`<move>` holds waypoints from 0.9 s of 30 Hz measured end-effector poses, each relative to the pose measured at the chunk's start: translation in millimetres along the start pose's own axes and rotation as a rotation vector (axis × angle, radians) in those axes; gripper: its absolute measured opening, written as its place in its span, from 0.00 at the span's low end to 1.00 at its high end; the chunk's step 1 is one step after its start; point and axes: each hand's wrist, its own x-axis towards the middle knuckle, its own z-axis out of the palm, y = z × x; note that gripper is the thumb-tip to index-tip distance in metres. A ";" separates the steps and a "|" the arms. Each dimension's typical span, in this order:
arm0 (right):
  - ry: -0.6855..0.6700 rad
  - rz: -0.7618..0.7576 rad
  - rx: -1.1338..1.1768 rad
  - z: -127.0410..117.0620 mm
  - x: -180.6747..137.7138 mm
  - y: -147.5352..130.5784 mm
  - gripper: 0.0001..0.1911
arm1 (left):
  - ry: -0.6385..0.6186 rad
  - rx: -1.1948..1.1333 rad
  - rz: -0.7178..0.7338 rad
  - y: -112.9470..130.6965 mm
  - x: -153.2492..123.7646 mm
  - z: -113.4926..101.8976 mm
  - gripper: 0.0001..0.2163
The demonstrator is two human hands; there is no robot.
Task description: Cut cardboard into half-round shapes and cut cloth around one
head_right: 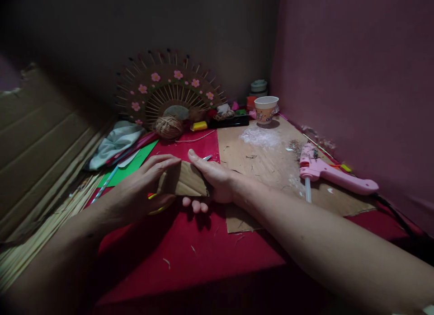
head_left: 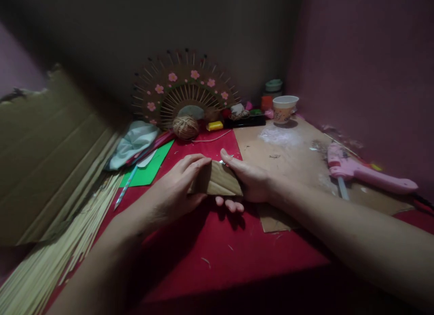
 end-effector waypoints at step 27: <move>0.041 0.103 0.048 0.4 -6.4 -7.7 0.15 | -0.031 -0.775 -0.547 -12.2 0.2 -1.8 0.16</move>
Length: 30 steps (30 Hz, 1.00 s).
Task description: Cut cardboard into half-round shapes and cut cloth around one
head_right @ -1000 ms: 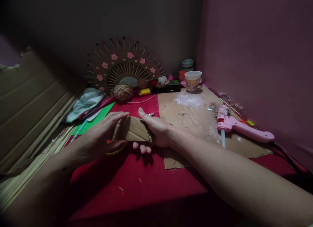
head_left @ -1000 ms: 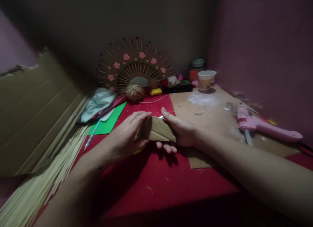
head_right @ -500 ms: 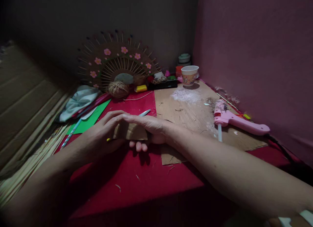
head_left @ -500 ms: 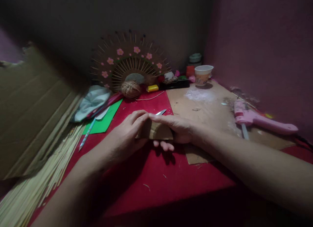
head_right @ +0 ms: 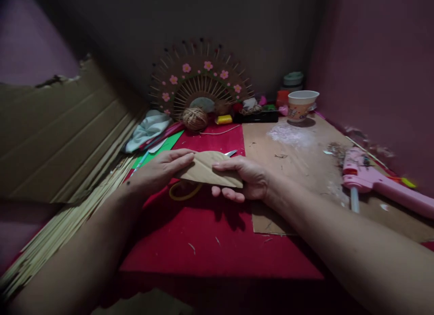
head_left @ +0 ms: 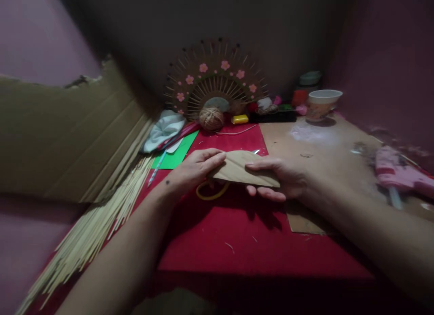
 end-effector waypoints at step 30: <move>-0.007 0.070 0.061 1.2 -3.8 -4.2 0.18 | -0.063 -0.244 0.004 -5.0 -0.8 1.6 0.18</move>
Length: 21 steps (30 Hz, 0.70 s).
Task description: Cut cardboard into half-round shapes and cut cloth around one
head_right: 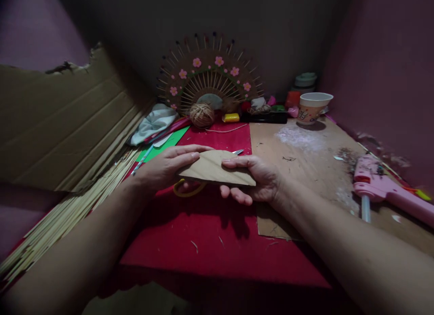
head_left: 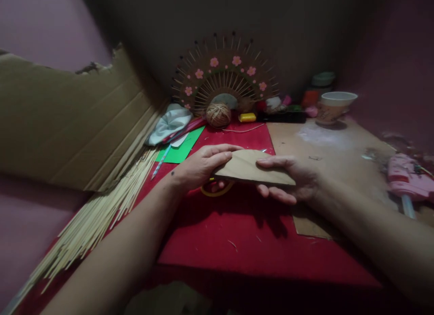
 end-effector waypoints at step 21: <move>-0.131 0.008 -0.023 -10.4 7.4 2.5 0.19 | -0.181 -0.266 -0.268 -4.5 1.1 6.8 0.16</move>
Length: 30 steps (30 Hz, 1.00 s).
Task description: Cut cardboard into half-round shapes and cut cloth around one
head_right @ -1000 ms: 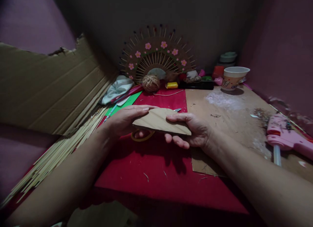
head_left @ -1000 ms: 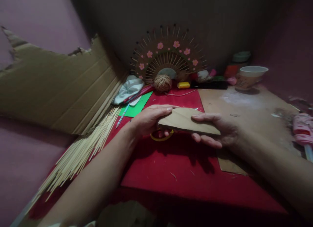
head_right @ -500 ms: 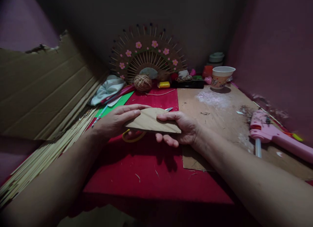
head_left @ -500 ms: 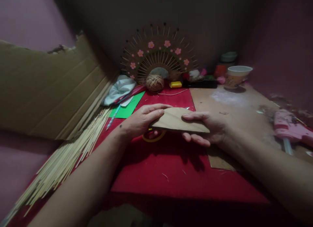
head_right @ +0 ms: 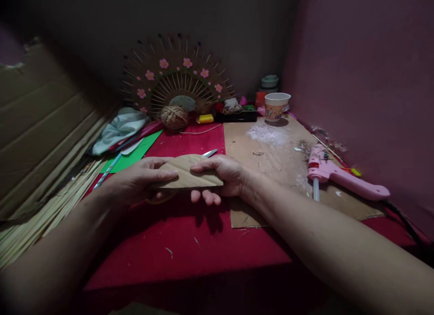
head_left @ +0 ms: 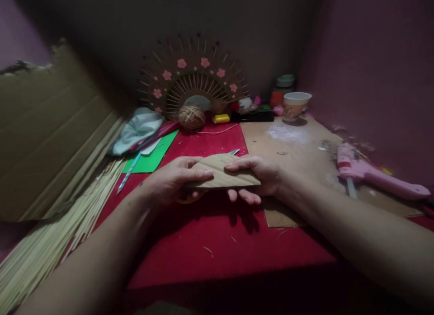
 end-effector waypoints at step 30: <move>0.348 -0.410 -0.545 29.4 -9.7 -0.5 0.15 | 0.234 0.444 0.469 12.9 -19.6 5.5 0.12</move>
